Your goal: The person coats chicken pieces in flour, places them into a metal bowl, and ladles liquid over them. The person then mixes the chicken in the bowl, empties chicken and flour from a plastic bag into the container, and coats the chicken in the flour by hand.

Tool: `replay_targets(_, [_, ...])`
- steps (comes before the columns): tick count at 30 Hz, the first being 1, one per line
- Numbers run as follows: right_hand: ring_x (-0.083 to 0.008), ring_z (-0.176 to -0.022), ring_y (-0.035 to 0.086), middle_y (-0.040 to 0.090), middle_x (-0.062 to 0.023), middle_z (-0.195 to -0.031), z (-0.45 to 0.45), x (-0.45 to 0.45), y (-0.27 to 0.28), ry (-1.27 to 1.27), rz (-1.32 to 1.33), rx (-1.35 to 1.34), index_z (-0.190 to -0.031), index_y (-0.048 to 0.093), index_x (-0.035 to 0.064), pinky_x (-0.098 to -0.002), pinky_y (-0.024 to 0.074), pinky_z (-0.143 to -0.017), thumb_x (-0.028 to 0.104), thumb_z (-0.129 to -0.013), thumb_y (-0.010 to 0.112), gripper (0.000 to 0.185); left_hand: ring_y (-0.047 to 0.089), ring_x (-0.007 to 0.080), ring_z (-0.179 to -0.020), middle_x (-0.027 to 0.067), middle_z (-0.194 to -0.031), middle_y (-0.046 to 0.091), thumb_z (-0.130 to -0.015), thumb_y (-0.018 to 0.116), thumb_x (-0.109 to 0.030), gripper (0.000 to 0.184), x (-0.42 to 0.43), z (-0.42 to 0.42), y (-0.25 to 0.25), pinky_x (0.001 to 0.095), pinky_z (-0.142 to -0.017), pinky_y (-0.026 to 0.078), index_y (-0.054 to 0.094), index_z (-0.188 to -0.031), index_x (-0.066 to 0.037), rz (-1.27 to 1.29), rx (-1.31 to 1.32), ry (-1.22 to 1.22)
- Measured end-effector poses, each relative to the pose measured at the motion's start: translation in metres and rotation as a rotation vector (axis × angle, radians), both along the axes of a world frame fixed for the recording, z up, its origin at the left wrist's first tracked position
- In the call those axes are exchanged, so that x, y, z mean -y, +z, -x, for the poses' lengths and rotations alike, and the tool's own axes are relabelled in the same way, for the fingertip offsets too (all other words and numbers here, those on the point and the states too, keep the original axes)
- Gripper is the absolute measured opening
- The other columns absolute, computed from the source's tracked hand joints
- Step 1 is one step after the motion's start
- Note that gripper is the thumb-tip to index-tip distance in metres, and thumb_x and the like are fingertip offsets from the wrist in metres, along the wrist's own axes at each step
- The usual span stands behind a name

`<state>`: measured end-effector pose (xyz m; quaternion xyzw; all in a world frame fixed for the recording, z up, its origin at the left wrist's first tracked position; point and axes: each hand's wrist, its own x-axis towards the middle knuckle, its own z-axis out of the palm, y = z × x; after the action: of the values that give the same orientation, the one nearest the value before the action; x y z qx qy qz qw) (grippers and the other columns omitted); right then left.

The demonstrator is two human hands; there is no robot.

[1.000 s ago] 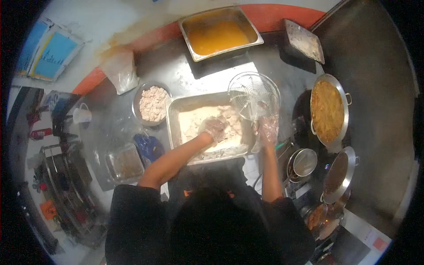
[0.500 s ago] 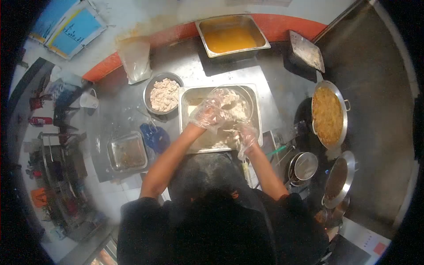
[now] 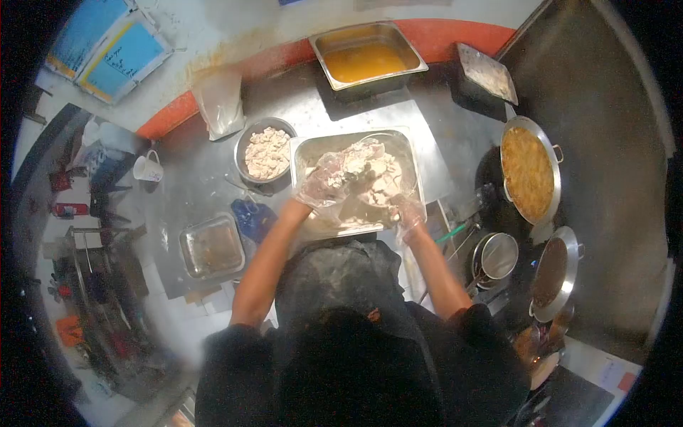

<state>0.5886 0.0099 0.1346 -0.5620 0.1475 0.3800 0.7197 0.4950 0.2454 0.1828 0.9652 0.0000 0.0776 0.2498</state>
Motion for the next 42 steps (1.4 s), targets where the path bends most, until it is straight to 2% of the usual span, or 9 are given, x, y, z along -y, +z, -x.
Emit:
replay_targets(4, [-0.0089, -0.05, 0.047, 0.053, -0.0008, -0.065, -0.003, 0.001, -0.005, 0.031, 0.037, 0.014, -0.087, 0.058, 0.0058, -0.0221, 0.0386, -0.043, 0.016, -0.077, 0.061, 0.015, 0.038, 0.0217, -0.116, 0.011, -0.125, 0.041, -0.079, 0.053, -0.016, 0.051, 0.001, 0.007, 0.004, 0.0309, -0.1, 0.029, 0.036, -0.125, -0.005, 0.312, 0.155, -0.019])
replay_targets(9, [-0.0083, -0.052, 0.049, 0.055, -0.0008, -0.069, 0.002, -0.007, -0.005, -0.021, 0.079, -0.067, -0.089, 0.058, 0.007, -0.0216, 0.0394, -0.044, 0.016, -0.077, 0.061, 0.016, 0.039, 0.0193, -0.115, 0.0101, -0.127, 0.039, -0.084, 0.043, -0.01, 0.048, -0.014, 0.018, -0.062, 0.0264, -0.099, 0.029, 0.028, -0.129, -0.003, -0.125, 0.215, -0.116])
replay_targets(12, [-0.0089, -0.051, 0.05, 0.056, -0.0013, -0.07, 0.005, -0.002, -0.026, -0.003, 0.077, 0.007, -0.088, 0.058, 0.0066, -0.022, 0.0408, -0.042, 0.017, -0.08, 0.056, 0.014, 0.036, 0.0186, -0.118, 0.0092, -0.128, 0.038, -0.085, 0.042, -0.011, 0.049, -0.011, 0.016, -0.085, 0.0271, -0.102, 0.025, 0.026, -0.13, 0.0, 0.952, -0.176, -0.119])
replay_targets(14, [-0.0094, -0.051, 0.049, 0.054, -0.0016, -0.072, 0.006, -0.003, -0.023, -0.028, 0.014, -0.01, -0.088, 0.055, 0.0073, -0.0234, 0.0415, -0.041, 0.014, -0.079, 0.057, 0.011, 0.034, 0.0191, -0.119, 0.0095, -0.13, 0.037, -0.084, 0.045, -0.011, 0.048, 0.001, 0.012, -0.055, 0.0283, -0.102, 0.023, 0.03, -0.129, -0.001, 0.322, -0.03, -0.196])
replay_targets(22, [-0.0097, -0.047, 0.047, 0.052, -0.0016, -0.066, -0.001, -0.004, 0.016, -0.034, -0.057, -0.054, -0.084, 0.052, 0.0073, -0.0269, 0.0395, -0.034, 0.013, -0.08, 0.057, 0.008, 0.033, 0.0236, -0.121, 0.0087, -0.134, 0.031, -0.078, 0.053, -0.027, 0.059, -0.005, -0.001, -0.014, 0.0356, -0.102, 0.023, 0.031, -0.13, -0.008, 0.485, 0.071, -0.261])
replay_targets(29, [-0.0114, -0.052, 0.053, 0.057, -0.0031, -0.071, -0.004, -0.003, 0.032, -0.184, -0.081, 0.012, -0.083, 0.057, 0.005, -0.025, 0.0432, -0.042, 0.013, -0.077, 0.059, 0.011, 0.049, 0.025, -0.094, 0.0115, -0.107, 0.052, -0.078, 0.053, -0.024, 0.045, -0.038, 0.035, -0.033, 0.04, -0.085, 0.038, 0.046, -0.119, -0.005, 0.519, 0.027, 0.408])
replay_targets(32, [-0.0118, -0.05, 0.052, 0.056, -0.0042, -0.068, -0.006, 0.0, 0.031, -0.104, 0.033, 0.058, -0.082, 0.057, 0.0049, -0.0241, 0.042, -0.041, 0.011, -0.076, 0.059, 0.009, 0.053, 0.0247, -0.088, 0.0124, -0.101, 0.056, -0.083, 0.043, -0.023, 0.038, -0.112, 0.085, -0.109, 0.0416, -0.082, 0.041, 0.047, -0.115, -0.002, -0.628, -0.004, 0.618])
replay_targets(36, [-0.0105, -0.049, 0.049, 0.053, -0.0035, -0.067, -0.011, -0.005, 0.007, -0.049, 0.045, 0.032, -0.091, 0.051, 0.0037, -0.0242, 0.0404, -0.038, 0.011, -0.079, 0.058, 0.016, 0.052, 0.026, -0.096, 0.012, -0.103, 0.057, -0.083, 0.04, -0.021, 0.03, -0.141, 0.097, -0.065, 0.039, -0.087, 0.039, 0.057, -0.101, -0.005, 0.053, -0.244, 1.113])
replay_targets(42, [-0.0079, -0.055, 0.048, 0.053, -0.0015, -0.065, 0.007, -0.1, 0.081, -0.054, 0.201, 0.145, -0.078, 0.06, 0.0045, -0.0232, 0.0391, -0.044, 0.014, -0.077, 0.059, 0.01, 0.053, 0.0291, -0.095, 0.0161, -0.1, 0.057, -0.08, 0.044, -0.02, 0.026, -0.196, 0.088, -0.17, 0.0388, -0.085, 0.04, 0.061, -0.094, -0.006, -0.258, -0.609, 0.764])
